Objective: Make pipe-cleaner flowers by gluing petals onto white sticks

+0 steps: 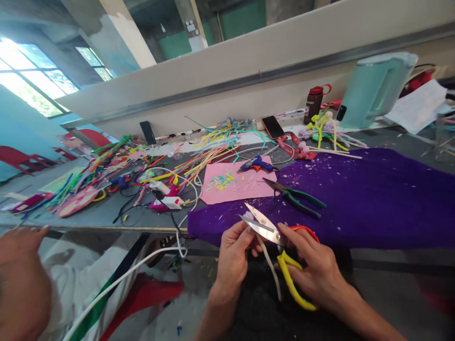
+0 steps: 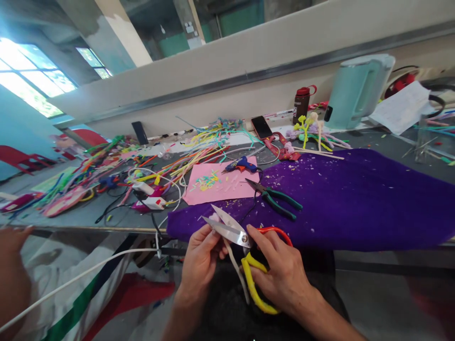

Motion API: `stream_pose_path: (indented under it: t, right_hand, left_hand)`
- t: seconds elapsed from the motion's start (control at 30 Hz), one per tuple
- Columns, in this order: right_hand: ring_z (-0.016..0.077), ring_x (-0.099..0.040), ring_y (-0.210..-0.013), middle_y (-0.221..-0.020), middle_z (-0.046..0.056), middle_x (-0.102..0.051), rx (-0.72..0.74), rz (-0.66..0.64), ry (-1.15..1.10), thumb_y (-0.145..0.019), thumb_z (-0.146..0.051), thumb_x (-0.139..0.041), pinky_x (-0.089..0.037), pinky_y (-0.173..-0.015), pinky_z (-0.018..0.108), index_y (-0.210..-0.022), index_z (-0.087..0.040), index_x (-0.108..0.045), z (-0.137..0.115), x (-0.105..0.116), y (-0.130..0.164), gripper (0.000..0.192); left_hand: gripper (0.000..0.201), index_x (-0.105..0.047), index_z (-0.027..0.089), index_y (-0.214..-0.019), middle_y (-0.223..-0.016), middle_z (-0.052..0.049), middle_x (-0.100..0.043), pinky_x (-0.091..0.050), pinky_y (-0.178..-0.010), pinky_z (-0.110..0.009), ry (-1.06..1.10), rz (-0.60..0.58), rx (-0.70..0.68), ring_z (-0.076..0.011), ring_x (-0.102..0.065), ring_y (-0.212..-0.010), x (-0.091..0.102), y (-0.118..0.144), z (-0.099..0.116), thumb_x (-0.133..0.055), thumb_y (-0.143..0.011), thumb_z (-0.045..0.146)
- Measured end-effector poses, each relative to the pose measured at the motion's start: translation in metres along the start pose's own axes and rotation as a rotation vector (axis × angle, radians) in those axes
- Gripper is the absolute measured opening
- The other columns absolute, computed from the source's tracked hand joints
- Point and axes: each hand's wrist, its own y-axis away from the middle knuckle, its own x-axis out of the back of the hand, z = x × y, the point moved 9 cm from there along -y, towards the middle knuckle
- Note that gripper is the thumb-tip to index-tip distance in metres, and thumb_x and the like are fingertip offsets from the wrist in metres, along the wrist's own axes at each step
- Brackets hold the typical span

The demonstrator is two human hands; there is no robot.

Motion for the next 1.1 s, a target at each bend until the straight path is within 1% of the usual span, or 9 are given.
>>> stream_pose_path:
  t: [0.17,0.3,0.4,0.5,0.6,0.73,0.9,1.1]
  right_hand:
    - [0.0170,-0.057,-0.072,-0.090,0.008,-0.058,0.005,0.002,-0.009,-0.073,-0.019,-0.053,-0.051,-0.060,0.029,-0.132,-0.019,-0.040,0.001,-0.001,-0.001,0.061]
    - [0.0168,-0.057,-0.072,-0.090,0.008,-0.058,0.004,0.005,-0.017,-0.072,-0.017,-0.052,-0.051,-0.060,0.029,-0.131,-0.019,-0.040,0.001,-0.001,0.000,0.060]
    - [0.0157,-0.057,-0.069,-0.088,0.007,-0.059,0.020,0.007,-0.028,-0.073,-0.017,-0.052,-0.050,-0.057,0.027,-0.131,-0.019,-0.040,0.000,-0.001,0.000,0.060]
    - [0.0151,-0.057,-0.067,-0.088,0.007,-0.059,0.016,-0.013,-0.038,-0.074,-0.019,-0.052,-0.050,-0.055,0.027,-0.131,-0.019,-0.041,0.001,-0.003,0.000,0.059]
    - [0.0155,-0.057,-0.068,-0.087,0.007,-0.058,0.012,-0.034,-0.063,-0.074,-0.020,-0.054,-0.051,-0.058,0.028,-0.132,-0.019,-0.039,0.001,-0.005,0.000,0.059]
    - [0.0156,-0.056,-0.068,-0.082,0.004,-0.055,0.007,-0.052,-0.096,-0.073,-0.015,-0.053,-0.050,-0.059,0.028,-0.132,-0.019,-0.038,0.001,-0.008,0.002,0.061]
    - [0.0152,-0.055,-0.066,-0.080,0.004,-0.055,-0.004,-0.078,-0.113,-0.075,-0.017,-0.052,-0.049,-0.058,0.027,-0.132,-0.020,-0.037,0.003,-0.010,0.003,0.059]
    - [0.0135,-0.053,-0.063,-0.078,0.002,-0.054,-0.043,-0.122,-0.192,-0.074,-0.018,-0.056,-0.047,-0.056,0.026,-0.128,-0.021,-0.040,0.002,-0.010,0.000,0.056]
  left_hand:
    - [0.020,-0.065,0.014,-0.074,-0.051,0.001,-0.059,-0.035,-0.041,-0.017,-0.087,0.028,-0.043,-0.0068,-0.047,-0.042,0.003,0.001,0.000,-0.064,-0.073,0.034]
    - [0.019,-0.064,0.014,-0.075,-0.052,0.001,-0.059,-0.036,-0.043,-0.018,-0.132,0.007,-0.072,-0.0073,-0.047,-0.044,0.002,0.001,0.002,-0.061,-0.076,0.032]
    - [0.019,-0.064,0.014,-0.075,-0.053,0.000,-0.059,-0.036,-0.043,-0.018,-0.149,0.004,-0.067,-0.0077,-0.048,-0.045,0.003,0.001,0.002,-0.061,-0.076,0.033]
    - [0.019,-0.064,0.014,-0.076,-0.052,0.001,-0.059,-0.035,-0.043,-0.018,-0.146,-0.009,-0.069,-0.0074,-0.047,-0.044,0.003,0.001,0.002,-0.060,-0.077,0.032]
    - [0.018,-0.064,0.014,-0.076,-0.051,0.001,-0.059,-0.035,-0.043,-0.017,-0.145,-0.024,-0.070,-0.0070,-0.047,-0.043,0.002,0.001,0.003,-0.060,-0.077,0.032]
    - [0.019,-0.065,0.014,-0.077,-0.052,0.001,-0.058,-0.035,-0.043,-0.018,-0.154,-0.008,-0.056,-0.0072,-0.046,-0.044,0.003,0.001,0.002,-0.060,-0.076,0.032]
    - [0.022,-0.065,0.013,-0.077,-0.052,0.000,-0.058,-0.035,-0.043,-0.018,-0.169,0.004,-0.038,-0.0077,-0.045,-0.043,0.004,0.002,0.001,-0.061,-0.075,0.034]
    - [0.020,-0.065,0.014,-0.076,-0.053,0.000,-0.058,-0.036,-0.046,-0.019,-0.208,-0.017,-0.071,-0.0080,-0.045,-0.046,0.003,0.004,0.005,-0.060,-0.076,0.033]
